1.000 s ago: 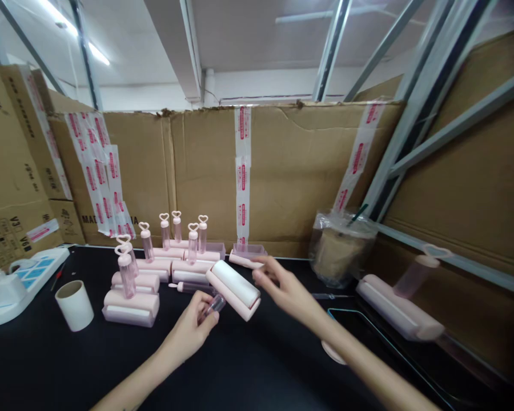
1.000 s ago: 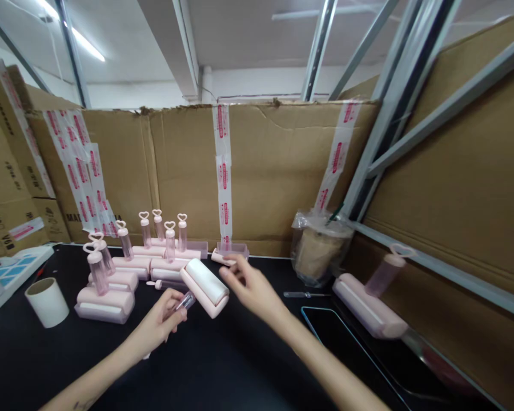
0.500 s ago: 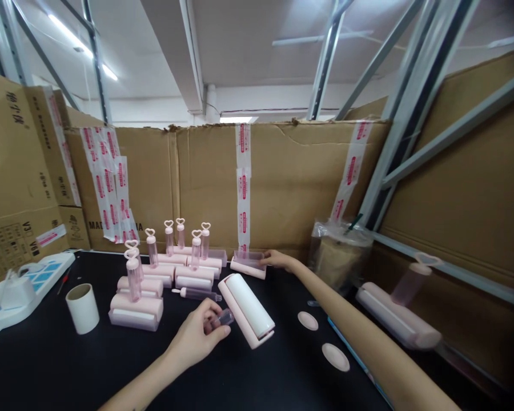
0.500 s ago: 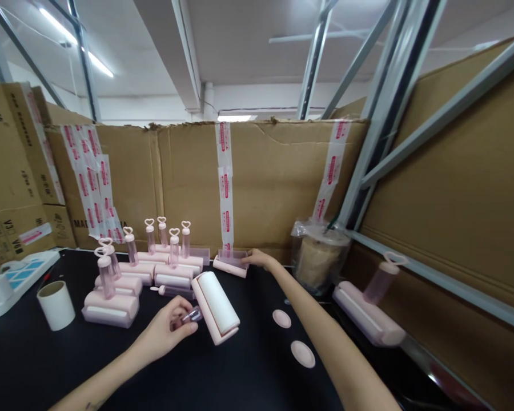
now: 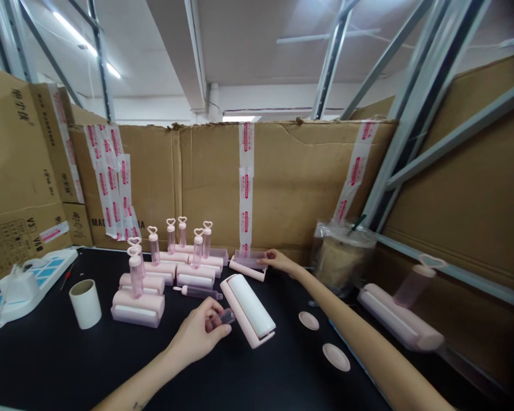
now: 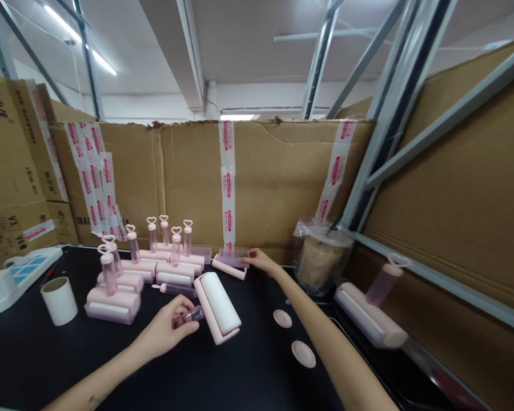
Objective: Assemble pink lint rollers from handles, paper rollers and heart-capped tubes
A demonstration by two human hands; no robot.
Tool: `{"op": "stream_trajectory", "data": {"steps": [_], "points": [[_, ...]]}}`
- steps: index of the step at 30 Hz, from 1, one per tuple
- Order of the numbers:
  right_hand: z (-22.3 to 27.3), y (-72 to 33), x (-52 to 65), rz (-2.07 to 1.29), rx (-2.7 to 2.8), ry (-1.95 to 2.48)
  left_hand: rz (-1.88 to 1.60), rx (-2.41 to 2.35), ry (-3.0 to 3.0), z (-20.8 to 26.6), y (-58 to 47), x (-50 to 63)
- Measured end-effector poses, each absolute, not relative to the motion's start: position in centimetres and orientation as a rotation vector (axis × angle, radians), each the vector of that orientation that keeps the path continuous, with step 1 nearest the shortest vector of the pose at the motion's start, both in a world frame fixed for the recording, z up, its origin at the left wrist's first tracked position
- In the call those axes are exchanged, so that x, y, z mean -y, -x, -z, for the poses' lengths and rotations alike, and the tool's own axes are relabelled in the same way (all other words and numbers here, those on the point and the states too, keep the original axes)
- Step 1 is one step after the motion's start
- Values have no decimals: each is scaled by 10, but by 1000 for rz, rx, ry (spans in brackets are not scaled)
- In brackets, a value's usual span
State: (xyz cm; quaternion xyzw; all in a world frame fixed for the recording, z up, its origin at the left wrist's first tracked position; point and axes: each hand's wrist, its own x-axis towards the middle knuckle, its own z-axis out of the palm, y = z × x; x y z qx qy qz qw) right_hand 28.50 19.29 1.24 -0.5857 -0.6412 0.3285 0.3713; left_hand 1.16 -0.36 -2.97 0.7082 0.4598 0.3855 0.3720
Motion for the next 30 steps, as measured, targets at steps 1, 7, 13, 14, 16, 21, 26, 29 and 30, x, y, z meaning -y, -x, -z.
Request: {"op": "stream_trajectory", "data": {"steps": [1,7,13,14,16,21,26,29,30], "points": [[-17,-284,-191,-834,1595,1449,-987,-1187,-1824,29,-11,4],[-69,-287,-158,-823,1334,1074,-995,-1249,-1894,19,-10,10],[-72,-287,-76,-978,1228,969,-1018,-1320,-1916,9,-9,15],[-66,-284,-63,-1013,1226,981,-1019,-1321,-1918,9,-9,15],[-52,-274,-40,-1078,1251,992,-1014,-1314,-1923,9,-10,15],[-28,-244,-10,-1062,1404,977,-1052,-1279,-1937,16,-9,11],[-19,-234,-6,-962,1472,946,-1017,-1302,-1969,17,-8,11],[-17,-237,-7,-949,1484,956,-1005,-1317,-2003,14,-9,13],[-17,-238,-8,-946,1489,961,-1004,-1323,-2015,14,-9,13]]}}
